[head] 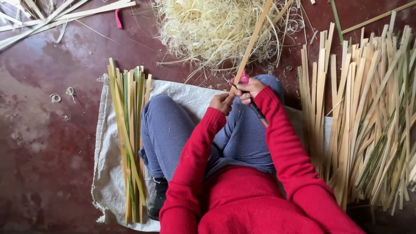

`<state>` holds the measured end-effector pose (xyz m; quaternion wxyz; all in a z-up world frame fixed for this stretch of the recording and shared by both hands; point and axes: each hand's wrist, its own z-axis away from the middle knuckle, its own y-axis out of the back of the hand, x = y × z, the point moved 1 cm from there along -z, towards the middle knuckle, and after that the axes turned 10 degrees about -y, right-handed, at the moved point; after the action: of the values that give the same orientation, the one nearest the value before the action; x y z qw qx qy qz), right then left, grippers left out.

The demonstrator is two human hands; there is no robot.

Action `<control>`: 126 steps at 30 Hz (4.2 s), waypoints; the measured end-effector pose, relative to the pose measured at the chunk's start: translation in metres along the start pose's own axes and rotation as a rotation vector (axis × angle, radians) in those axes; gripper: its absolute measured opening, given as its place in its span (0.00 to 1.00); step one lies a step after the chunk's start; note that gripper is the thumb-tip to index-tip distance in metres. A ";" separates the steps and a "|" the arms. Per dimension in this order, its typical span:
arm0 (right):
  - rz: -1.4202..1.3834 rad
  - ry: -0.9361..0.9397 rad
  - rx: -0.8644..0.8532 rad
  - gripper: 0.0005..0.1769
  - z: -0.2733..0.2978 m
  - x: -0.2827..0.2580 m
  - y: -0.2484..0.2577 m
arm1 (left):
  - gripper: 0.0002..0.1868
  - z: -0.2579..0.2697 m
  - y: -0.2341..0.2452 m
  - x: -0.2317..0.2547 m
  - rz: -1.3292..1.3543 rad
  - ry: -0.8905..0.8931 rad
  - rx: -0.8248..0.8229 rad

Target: A person sits on the floor and uses a small knife to shave and thin out bamboo strips for crafting.

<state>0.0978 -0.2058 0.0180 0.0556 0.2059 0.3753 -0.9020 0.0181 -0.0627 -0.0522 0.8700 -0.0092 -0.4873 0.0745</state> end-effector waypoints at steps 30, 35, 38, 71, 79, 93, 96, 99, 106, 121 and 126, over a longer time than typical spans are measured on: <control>-0.138 -0.069 0.006 0.06 -0.026 -0.029 0.038 | 0.21 0.000 0.028 0.021 -0.768 -0.022 0.016; -0.107 -0.034 0.105 0.03 -0.041 0.000 0.060 | 0.16 0.011 0.019 0.040 -0.650 0.019 -0.020; -0.055 -0.002 0.186 0.05 -0.023 -0.003 0.039 | 0.11 0.001 0.011 0.036 -0.370 0.032 0.052; -0.032 -0.121 0.034 0.03 -0.054 -0.007 0.064 | 0.13 0.100 0.053 0.051 -0.524 0.046 0.108; 0.087 -0.114 0.118 0.04 -0.021 -0.005 0.030 | 0.15 -0.011 0.007 0.000 -0.793 -0.168 0.107; 0.076 -0.134 0.055 0.05 -0.021 -0.004 0.027 | 0.15 0.020 0.025 -0.017 -0.881 -0.308 0.172; 0.087 -0.151 0.045 0.05 -0.022 0.000 0.028 | 0.15 0.032 0.031 -0.024 -0.840 -0.282 0.156; 0.090 -0.158 0.045 0.05 -0.028 -0.001 0.037 | 0.16 0.053 0.039 -0.019 -0.869 -0.305 0.150; 0.089 -0.166 0.089 0.05 -0.030 0.004 0.043 | 0.13 0.122 0.054 0.013 -0.666 -0.390 0.154; 0.133 -0.190 0.140 0.02 -0.026 0.002 0.043 | 0.10 0.201 0.092 -0.016 -0.386 -0.505 0.119; 0.143 -0.192 0.143 0.03 -0.021 -0.005 0.032 | 0.10 0.236 0.101 -0.025 -0.349 -0.485 0.128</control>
<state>0.1178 -0.2138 -0.0141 0.1405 0.1484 0.2877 -0.9357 -0.2069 0.0207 0.0415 0.7269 0.1475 -0.6692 -0.0455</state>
